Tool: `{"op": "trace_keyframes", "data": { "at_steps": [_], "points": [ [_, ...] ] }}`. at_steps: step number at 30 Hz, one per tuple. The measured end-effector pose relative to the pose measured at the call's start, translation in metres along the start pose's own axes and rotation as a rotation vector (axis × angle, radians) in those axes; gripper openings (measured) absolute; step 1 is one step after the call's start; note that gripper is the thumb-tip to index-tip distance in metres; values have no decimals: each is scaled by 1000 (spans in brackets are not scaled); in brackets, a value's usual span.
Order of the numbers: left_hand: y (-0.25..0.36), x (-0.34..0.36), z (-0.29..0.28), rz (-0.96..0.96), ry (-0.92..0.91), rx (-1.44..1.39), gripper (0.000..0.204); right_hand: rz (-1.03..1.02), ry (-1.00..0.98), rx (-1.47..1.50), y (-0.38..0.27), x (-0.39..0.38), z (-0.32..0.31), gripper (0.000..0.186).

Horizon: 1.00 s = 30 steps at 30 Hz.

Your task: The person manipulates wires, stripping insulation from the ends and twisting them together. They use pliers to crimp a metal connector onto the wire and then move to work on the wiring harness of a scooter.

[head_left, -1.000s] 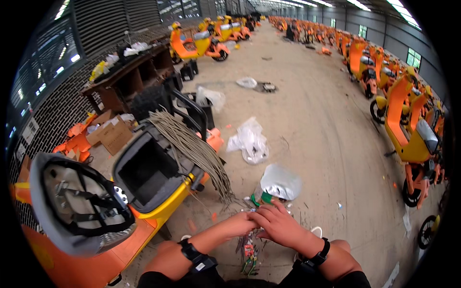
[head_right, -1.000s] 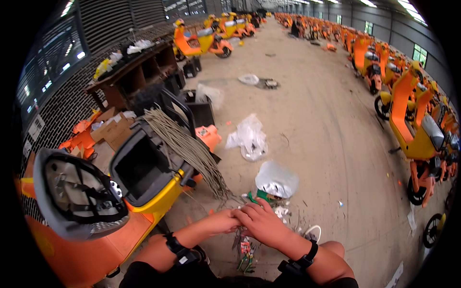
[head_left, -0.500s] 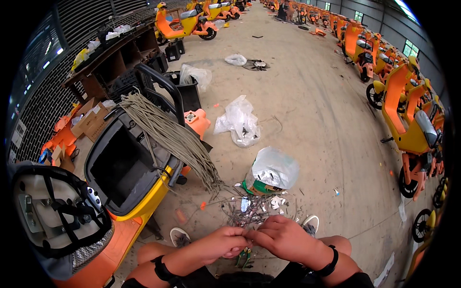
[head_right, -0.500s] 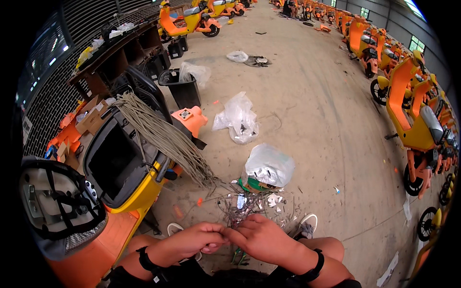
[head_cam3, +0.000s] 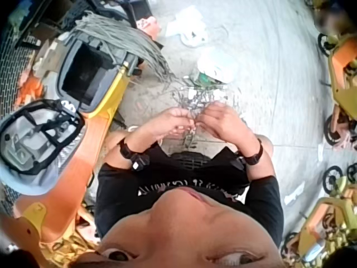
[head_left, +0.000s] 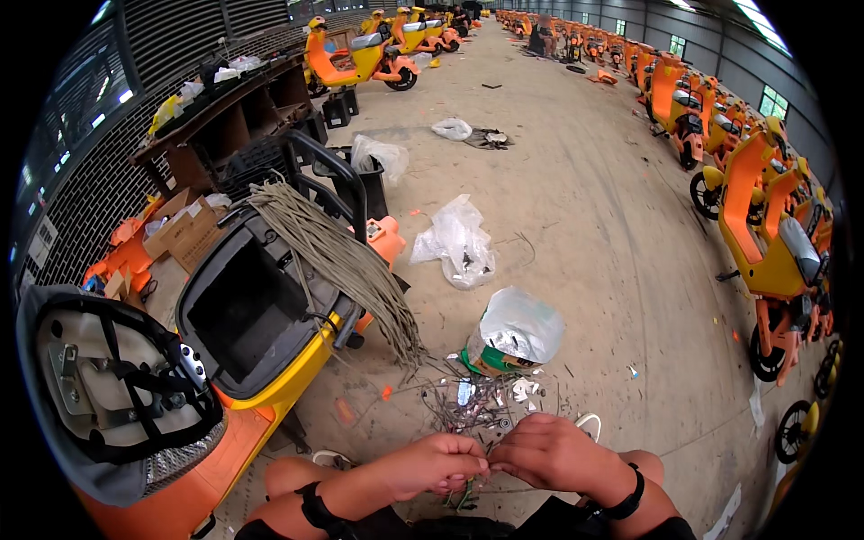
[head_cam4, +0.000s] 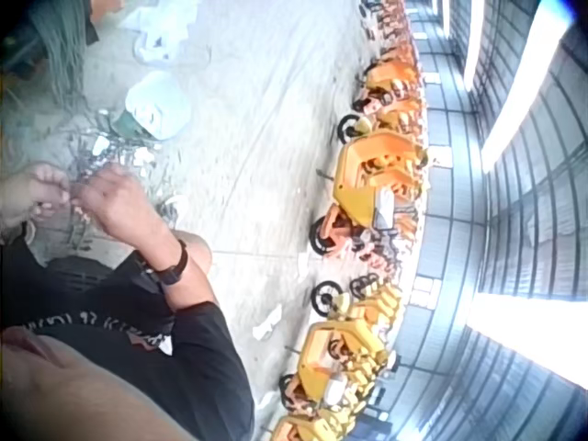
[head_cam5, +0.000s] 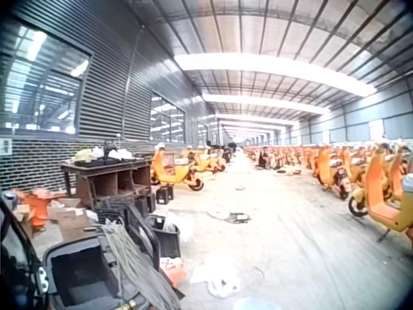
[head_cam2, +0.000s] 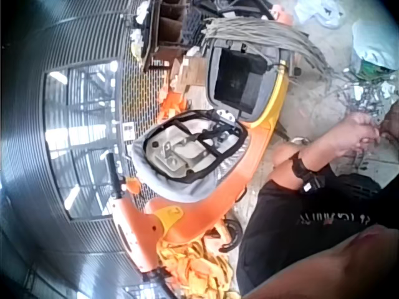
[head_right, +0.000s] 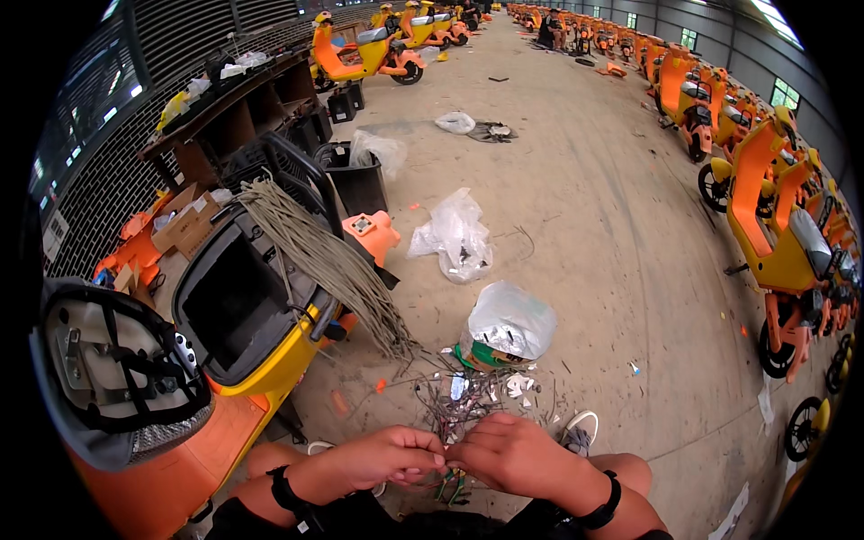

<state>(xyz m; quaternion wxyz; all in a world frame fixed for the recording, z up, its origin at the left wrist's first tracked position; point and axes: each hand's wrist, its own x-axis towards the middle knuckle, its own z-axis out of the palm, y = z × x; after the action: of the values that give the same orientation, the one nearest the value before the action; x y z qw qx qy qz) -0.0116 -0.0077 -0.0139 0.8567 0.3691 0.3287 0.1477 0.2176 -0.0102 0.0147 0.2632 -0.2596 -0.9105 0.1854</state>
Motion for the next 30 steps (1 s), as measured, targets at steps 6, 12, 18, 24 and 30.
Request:
{"op": "trace_keyframes", "data": {
  "at_steps": [6,12,18,24,30],
  "points": [
    [5,-7,16,681,437,1278,11,840,-234,874,5,9,4,15],
    [8,-12,15,855,577,1722,10,1018,-260,1478,31,15,17,17],
    [25,-11,14,925,591,1876,22,1154,-242,1769,43,19,23,16],
    [25,-17,14,910,659,1833,25,1216,-338,1949,53,29,27,16],
    [24,-22,5,892,719,1781,19,1314,-366,1911,51,47,36,18]
  ]
}}
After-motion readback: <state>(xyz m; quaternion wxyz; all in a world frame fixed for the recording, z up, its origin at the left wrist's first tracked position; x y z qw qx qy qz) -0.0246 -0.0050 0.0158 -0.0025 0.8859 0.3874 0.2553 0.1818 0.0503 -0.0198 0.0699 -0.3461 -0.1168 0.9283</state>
